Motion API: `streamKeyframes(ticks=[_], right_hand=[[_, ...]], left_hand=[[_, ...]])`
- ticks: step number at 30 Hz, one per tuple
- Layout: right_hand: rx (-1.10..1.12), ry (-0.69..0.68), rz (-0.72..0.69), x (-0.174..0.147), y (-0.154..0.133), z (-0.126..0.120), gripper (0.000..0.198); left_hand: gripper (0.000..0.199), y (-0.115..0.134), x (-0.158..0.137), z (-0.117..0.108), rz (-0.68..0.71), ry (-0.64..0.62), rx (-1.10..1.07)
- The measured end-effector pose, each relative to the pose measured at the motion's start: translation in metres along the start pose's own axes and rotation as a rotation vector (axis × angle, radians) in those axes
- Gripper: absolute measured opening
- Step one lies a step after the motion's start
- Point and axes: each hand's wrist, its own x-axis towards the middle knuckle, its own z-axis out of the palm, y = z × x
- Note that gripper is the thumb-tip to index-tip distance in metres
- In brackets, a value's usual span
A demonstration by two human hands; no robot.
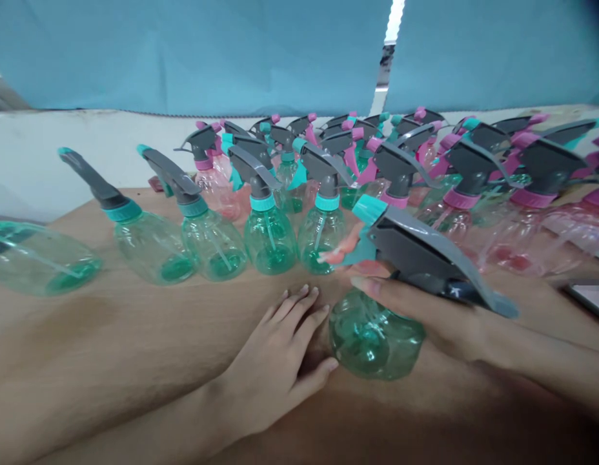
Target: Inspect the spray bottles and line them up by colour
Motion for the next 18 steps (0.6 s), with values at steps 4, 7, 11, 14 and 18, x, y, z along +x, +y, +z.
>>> streamKeyframes(ticks=[4,7,11,14,18], right_hand=[[0.026,0.013,0.000,0.005,-0.007,0.004,0.017],[0.000,0.023,0.034,0.008,-0.011,0.005,0.017],[-0.010,0.028,0.017,0.010,-0.012,0.006,0.015],[-0.012,0.026,0.024,0.010,-0.012,0.006,0.016],[-0.024,0.020,0.045,0.009,-0.011,0.006,0.022]], left_hand=[[0.054,0.000,0.000,0.000,0.001,0.023,-0.014],[0.054,0.001,0.000,0.000,-0.004,0.019,-0.019],[0.052,0.001,0.000,0.001,-0.009,0.027,-0.026],[0.051,0.000,0.000,0.001,-0.009,0.028,-0.029],[0.052,0.000,0.000,0.000,-0.008,0.029,-0.020]])
